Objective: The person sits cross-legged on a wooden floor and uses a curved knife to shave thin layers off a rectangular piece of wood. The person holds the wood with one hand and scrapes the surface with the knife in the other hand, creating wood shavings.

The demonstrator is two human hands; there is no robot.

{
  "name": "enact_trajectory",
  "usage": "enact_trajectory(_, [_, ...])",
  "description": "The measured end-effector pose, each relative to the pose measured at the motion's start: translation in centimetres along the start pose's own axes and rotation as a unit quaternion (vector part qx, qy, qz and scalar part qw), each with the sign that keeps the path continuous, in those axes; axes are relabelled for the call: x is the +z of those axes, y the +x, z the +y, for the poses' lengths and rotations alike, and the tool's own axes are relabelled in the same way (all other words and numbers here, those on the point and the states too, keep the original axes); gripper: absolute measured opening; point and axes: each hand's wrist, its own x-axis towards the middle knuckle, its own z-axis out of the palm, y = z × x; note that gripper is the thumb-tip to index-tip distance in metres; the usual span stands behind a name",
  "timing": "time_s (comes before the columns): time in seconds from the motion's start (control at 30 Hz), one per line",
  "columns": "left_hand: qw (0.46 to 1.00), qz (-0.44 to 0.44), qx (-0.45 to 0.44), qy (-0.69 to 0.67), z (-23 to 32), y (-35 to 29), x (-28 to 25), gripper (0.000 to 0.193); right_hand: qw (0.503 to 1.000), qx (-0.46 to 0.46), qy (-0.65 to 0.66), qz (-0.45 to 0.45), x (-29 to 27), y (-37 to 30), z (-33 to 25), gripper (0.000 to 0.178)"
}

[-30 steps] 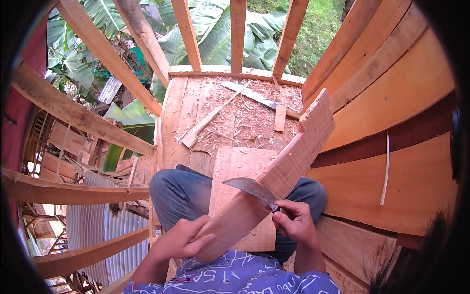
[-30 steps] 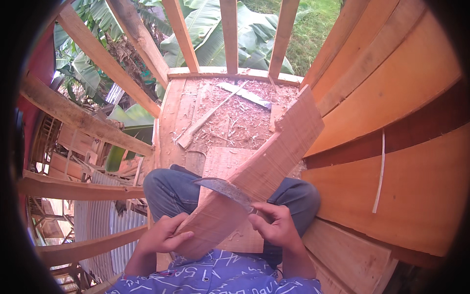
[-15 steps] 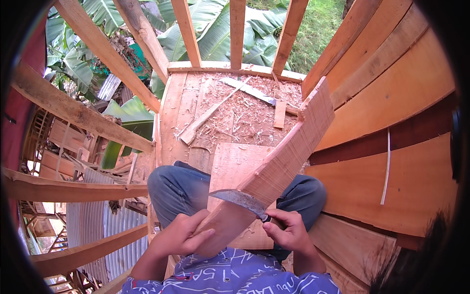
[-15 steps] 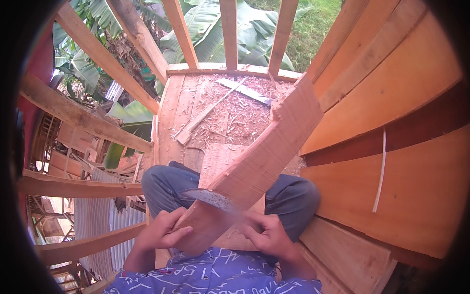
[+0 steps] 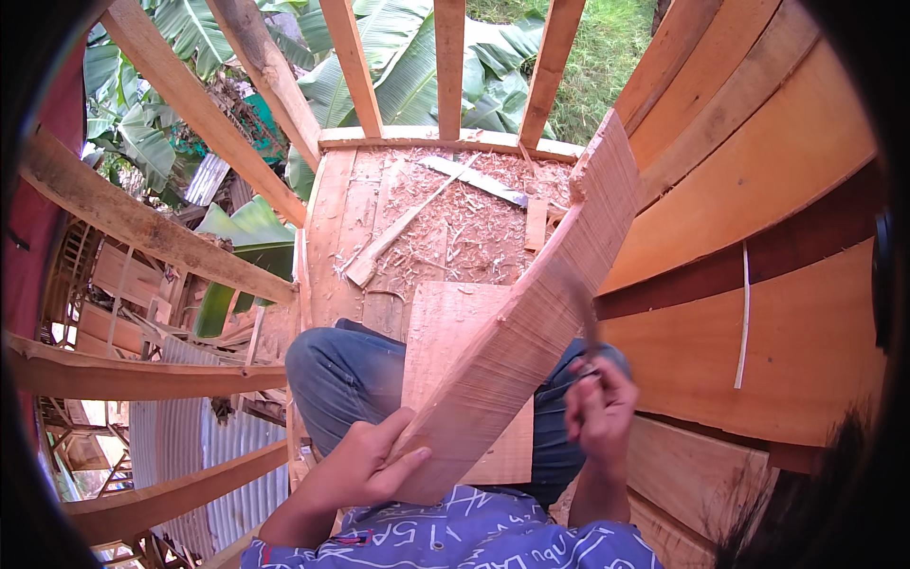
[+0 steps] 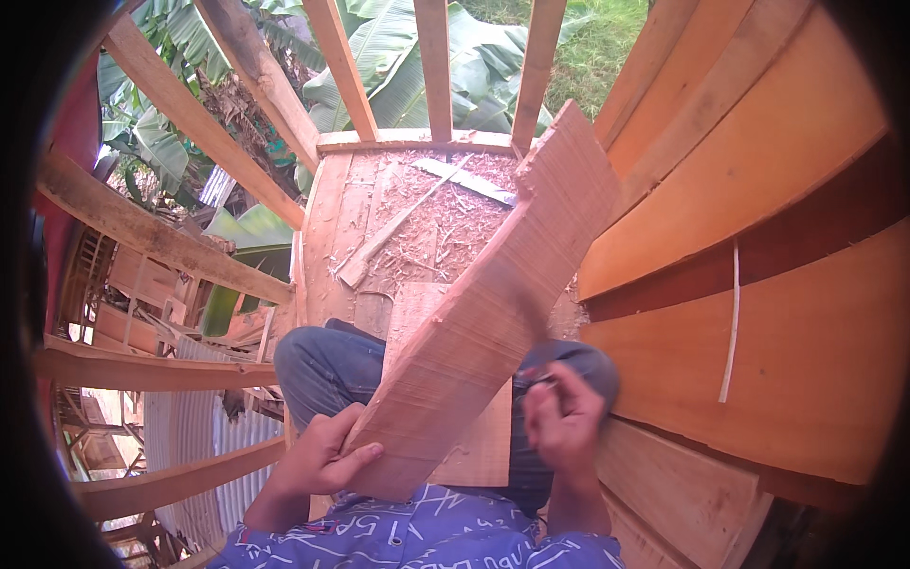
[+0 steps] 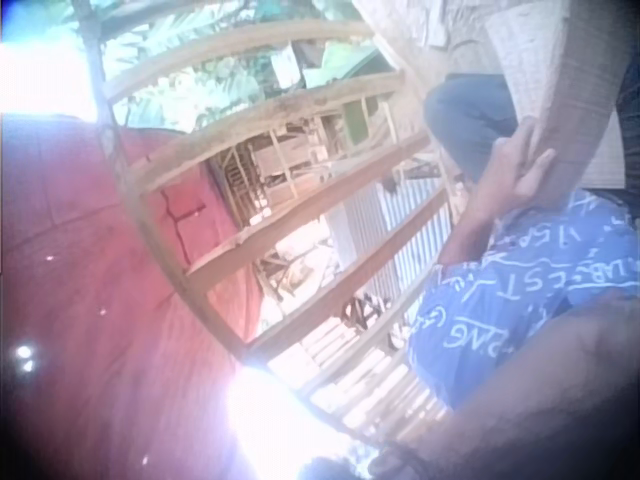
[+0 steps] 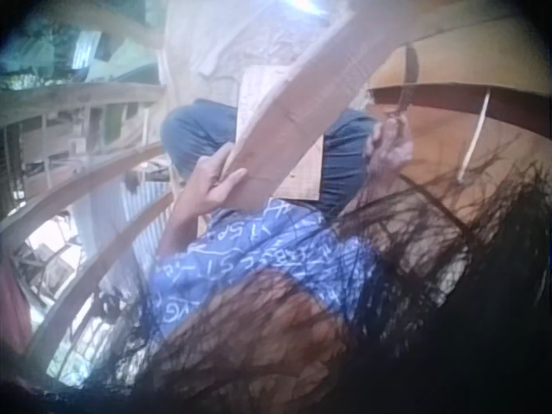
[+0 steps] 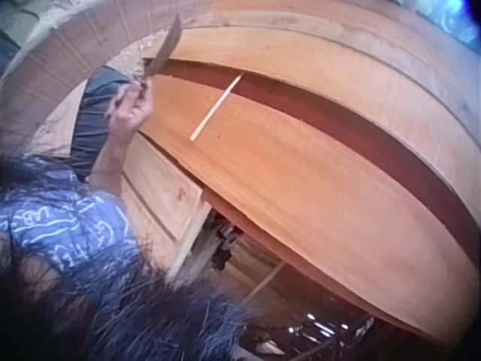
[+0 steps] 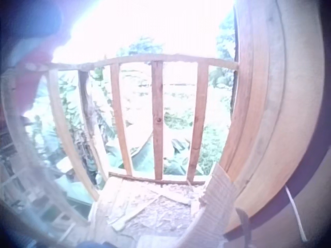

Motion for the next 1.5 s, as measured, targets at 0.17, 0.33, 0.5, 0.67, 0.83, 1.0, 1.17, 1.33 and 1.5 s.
enact_trajectory(0.17, [0.998,-0.044,-0.016,-0.028,0.4,0.4,0.0,0.029,0.998,0.068,0.016,0.005,-1.0,-1.2,-3.0,0.02])
enact_trajectory(0.33, [0.999,-0.036,0.003,0.006,0.0,0.4,0.4,0.029,0.988,0.114,-0.043,-0.097,0.8,-1.0,-0.6,0.024])
enact_trajectory(0.5, [0.999,-0.024,-0.016,0.014,0.1,-0.2,-0.3,0.028,0.974,0.114,-0.068,-0.184,2.1,-2.1,-0.3,0.021])
enact_trajectory(0.67, [1.0,-0.014,-0.013,0.02,-0.1,-1.2,-1.0,0.028,0.997,0.081,-0.011,-0.001,0.6,-0.3,-0.7,0.023])
enact_trajectory(0.83, [0.999,-0.02,-0.023,0.02,-0.2,-1.0,-0.6,0.025,0.994,0.093,-0.032,-0.041,2.5,0.1,-1.3,0.022])
enact_trajectory(1.0, [0.999,-0.029,-0.023,0.028,-0.6,-1.2,-0.6,0.026,0.994,0.067,-0.044,-0.075,2.6,-1.0,-0.3,0.018])
enact_trajectory(1.17, [0.998,-0.025,-0.04,0.031,-0.8,-1.8,-1.1,0.028,0.99,0.093,0.098,0.038,-0.4,0.5,-0.5,0.017])
enact_trajectory(1.33, [0.998,-0.027,-0.048,0.041,-0.5,-1.1,-1.4,0.026,0.977,0.129,-0.025,-0.168,2.5,-1.7,0.7,0.02])
enact_trajectory(1.5, [0.997,0.001,-0.033,0.063,-0.9,-0.9,-1.0,0.026,0.99,0.107,-0.022,-0.091,2.6,-0.6,1.4,0.022])
